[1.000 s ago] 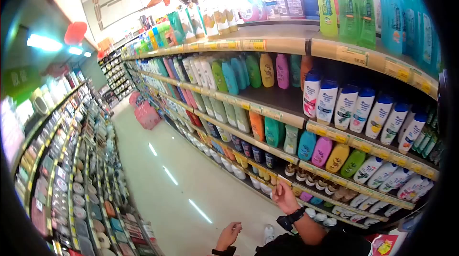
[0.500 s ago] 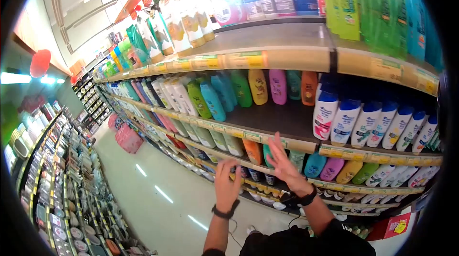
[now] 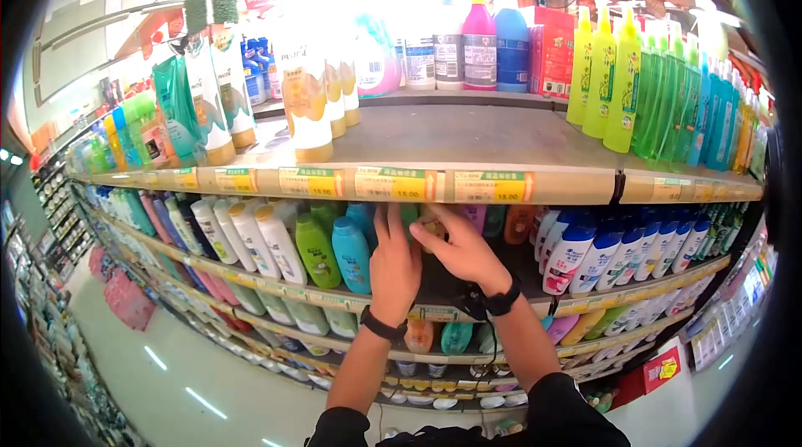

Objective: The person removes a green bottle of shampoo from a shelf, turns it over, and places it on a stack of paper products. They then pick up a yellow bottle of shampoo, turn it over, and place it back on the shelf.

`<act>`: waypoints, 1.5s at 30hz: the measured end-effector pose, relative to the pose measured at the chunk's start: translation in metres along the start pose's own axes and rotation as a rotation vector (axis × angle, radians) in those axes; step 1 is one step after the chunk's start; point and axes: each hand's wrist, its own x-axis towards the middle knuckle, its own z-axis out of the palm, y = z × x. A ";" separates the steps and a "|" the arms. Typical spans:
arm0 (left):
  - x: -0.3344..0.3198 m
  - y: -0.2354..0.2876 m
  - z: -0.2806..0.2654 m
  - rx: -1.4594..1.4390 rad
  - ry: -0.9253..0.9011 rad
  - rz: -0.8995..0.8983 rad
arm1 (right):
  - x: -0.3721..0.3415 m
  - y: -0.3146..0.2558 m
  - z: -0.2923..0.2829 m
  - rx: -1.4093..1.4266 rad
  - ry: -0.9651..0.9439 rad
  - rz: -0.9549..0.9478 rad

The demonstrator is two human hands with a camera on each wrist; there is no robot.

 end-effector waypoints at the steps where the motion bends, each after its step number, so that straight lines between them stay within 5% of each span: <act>1: -0.001 -0.004 0.000 -0.016 -0.032 -0.013 | 0.009 0.007 0.003 -0.150 0.008 -0.016; 4: -0.011 -0.014 -0.001 -0.056 -0.189 -0.091 | 0.032 0.036 0.013 -0.442 0.033 -0.060; 7: -0.025 -0.032 0.002 -0.100 -0.187 -0.053 | 0.030 0.022 0.013 -0.354 -0.116 0.216; 10: -0.036 -0.035 0.004 -0.203 -0.137 -0.069 | 0.016 0.017 0.020 -0.472 -0.009 0.165; 15: -0.051 -0.031 -0.008 -0.257 -0.107 0.045 | -0.008 0.024 0.026 -0.454 0.067 0.021; 20: -0.063 -0.035 0.000 -0.332 -0.046 0.110 | -0.032 0.012 0.023 -0.352 0.116 0.221; 26: -0.061 -0.027 0.008 -0.484 0.028 0.218 | -0.072 -0.031 0.008 -0.195 0.297 0.187; 31: -0.074 0.018 0.024 -0.669 -0.194 0.186 | -0.126 -0.073 -0.021 0.048 0.552 0.123; 38: -0.127 0.124 0.078 -1.243 -0.671 0.003 | -0.232 -0.129 -0.083 -0.229 0.863 0.213; 40: -0.150 0.159 0.089 -1.412 -0.757 -0.130 | -0.268 -0.153 -0.094 -0.377 0.845 0.334; 45: -0.190 0.247 0.113 -1.511 -0.991 -0.094 | -0.372 -0.188 -0.124 -0.614 0.822 0.539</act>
